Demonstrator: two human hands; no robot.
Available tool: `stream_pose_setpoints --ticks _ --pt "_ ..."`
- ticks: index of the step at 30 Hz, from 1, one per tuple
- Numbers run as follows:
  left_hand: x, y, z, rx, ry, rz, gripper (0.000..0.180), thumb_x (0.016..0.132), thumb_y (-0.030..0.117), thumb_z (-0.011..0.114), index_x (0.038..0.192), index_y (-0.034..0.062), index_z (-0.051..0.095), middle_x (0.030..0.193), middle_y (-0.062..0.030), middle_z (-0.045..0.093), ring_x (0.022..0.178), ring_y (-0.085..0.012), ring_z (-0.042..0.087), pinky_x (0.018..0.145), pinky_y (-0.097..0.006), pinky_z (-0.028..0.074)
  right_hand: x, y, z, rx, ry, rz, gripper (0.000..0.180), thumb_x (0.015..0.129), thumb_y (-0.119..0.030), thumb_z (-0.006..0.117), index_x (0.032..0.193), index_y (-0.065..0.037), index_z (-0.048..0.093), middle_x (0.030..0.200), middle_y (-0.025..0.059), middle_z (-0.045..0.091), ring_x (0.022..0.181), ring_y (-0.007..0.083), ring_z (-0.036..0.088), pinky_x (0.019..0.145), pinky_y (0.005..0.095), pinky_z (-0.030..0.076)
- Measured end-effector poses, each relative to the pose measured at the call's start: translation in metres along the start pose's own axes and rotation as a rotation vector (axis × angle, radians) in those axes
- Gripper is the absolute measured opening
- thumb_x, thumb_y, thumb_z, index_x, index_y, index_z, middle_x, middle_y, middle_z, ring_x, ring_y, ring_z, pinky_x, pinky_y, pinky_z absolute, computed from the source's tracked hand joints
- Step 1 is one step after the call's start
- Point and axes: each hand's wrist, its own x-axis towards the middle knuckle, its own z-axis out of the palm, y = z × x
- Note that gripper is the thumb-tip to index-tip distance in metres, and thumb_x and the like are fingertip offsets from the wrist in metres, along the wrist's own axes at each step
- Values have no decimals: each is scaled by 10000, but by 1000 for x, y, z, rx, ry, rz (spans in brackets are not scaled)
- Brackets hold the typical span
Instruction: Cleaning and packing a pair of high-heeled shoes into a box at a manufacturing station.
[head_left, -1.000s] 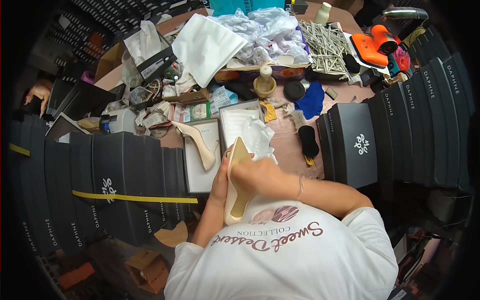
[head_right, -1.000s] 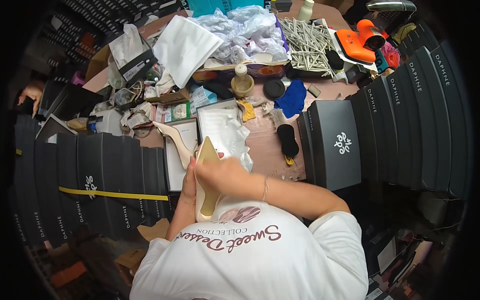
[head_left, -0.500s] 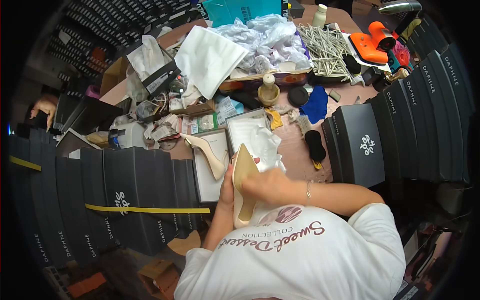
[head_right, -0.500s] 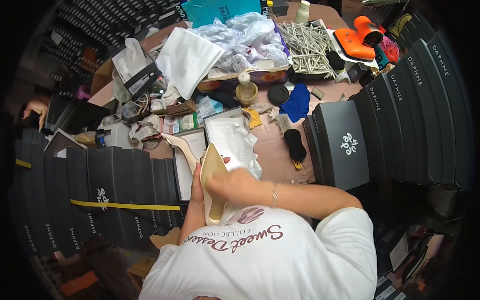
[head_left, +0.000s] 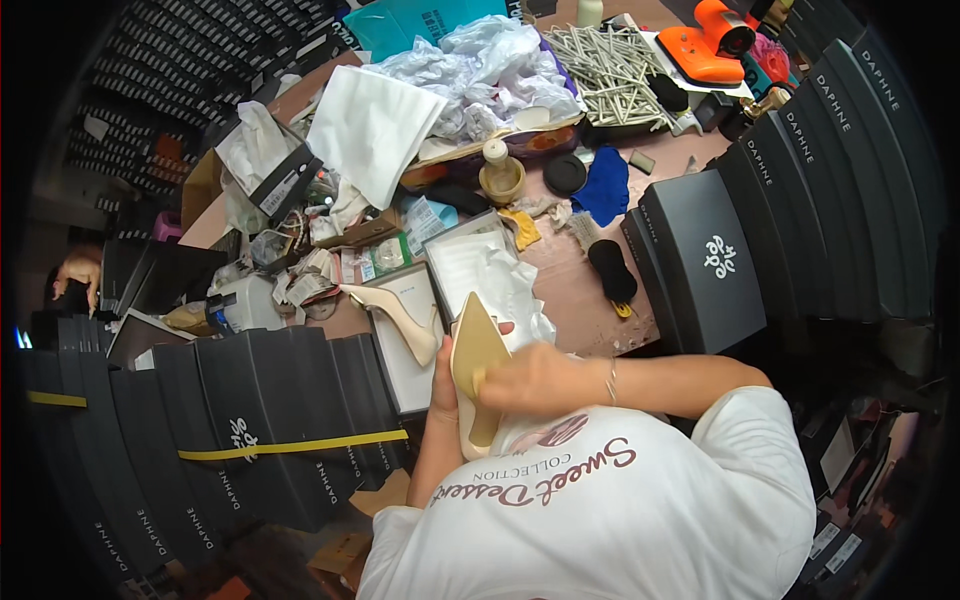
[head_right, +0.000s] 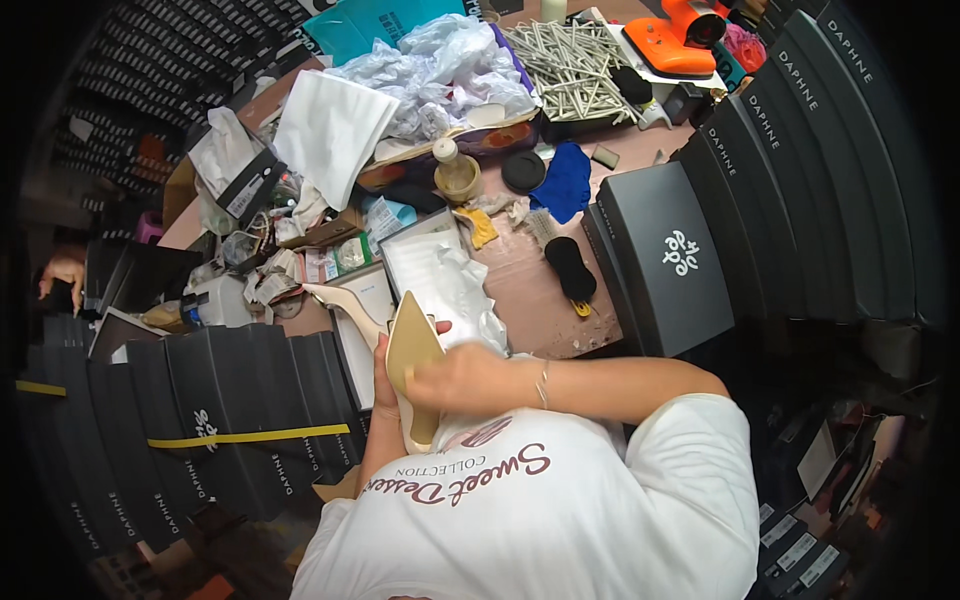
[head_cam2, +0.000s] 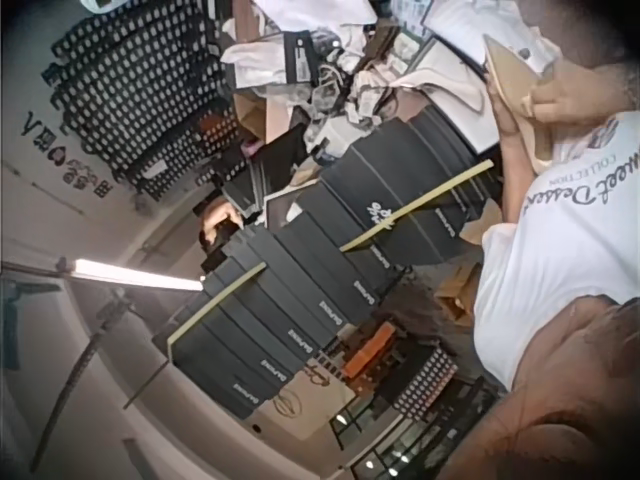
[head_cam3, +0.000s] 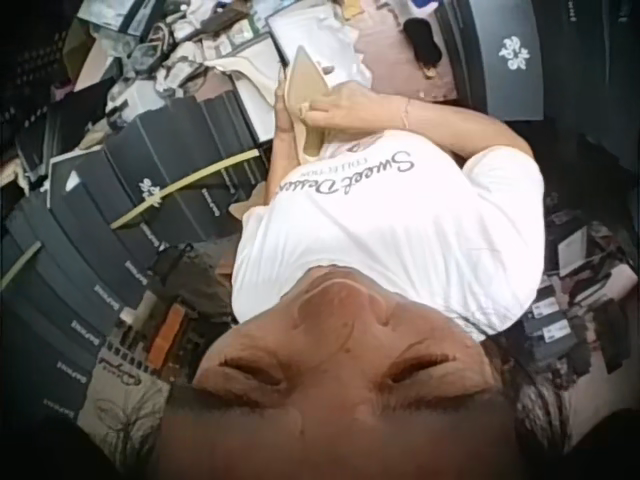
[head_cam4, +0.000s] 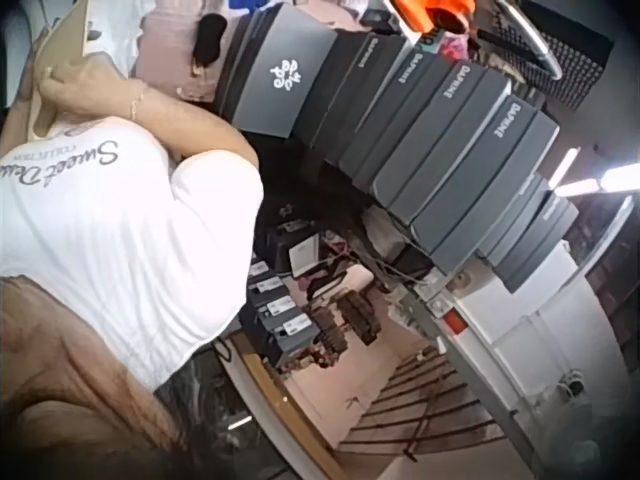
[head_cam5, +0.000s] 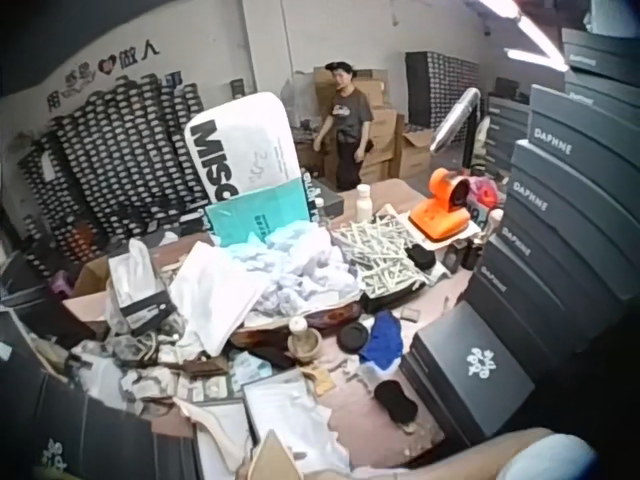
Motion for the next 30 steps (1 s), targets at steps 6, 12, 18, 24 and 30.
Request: stream_pose_setpoints --ticks 6,12,18,24,30 --pt "2 6 7 -117 -52 -44 707 923 591 333 1373 46 353 1251 -231 503 921 -304 644 667 -358 587 25 116 26 1226 423 1004 119 927 -216 531 887 -106 547 692 6 539 534 91 501 442 230 383" --pt "13 18 -18 -255 129 22 708 909 603 371 1362 58 365 1199 -215 526 894 -326 645 643 -381 591 2 117 32 2218 597 953 206 983 -298 479 1021 -97 508 808 7 493 565 89 395 466 222 305" --pt "60 40 -21 -359 126 23 606 897 457 440 1368 81 371 1263 -217 505 987 -344 615 758 -435 566 -10 161 13 1557 531 1117 208 919 -186 602 1079 -54 587 817 4 535 657 106 503 549 255 412" --pt "109 48 -14 -355 -106 64 625 868 436 462 1377 86 360 1330 -244 444 1003 -343 616 726 -433 573 42 236 -30 -112 505 622 266 809 -105 672 1074 -129 674 818 86 522 678 233 554 594 328 469" --pt "123 49 -10 -392 -132 65 701 808 452 527 1380 95 336 1304 -257 443 985 -340 619 719 -445 574 42 274 4 -282 280 545 391 797 -187 695 1178 -167 612 1095 124 537 896 277 607 712 361 513"
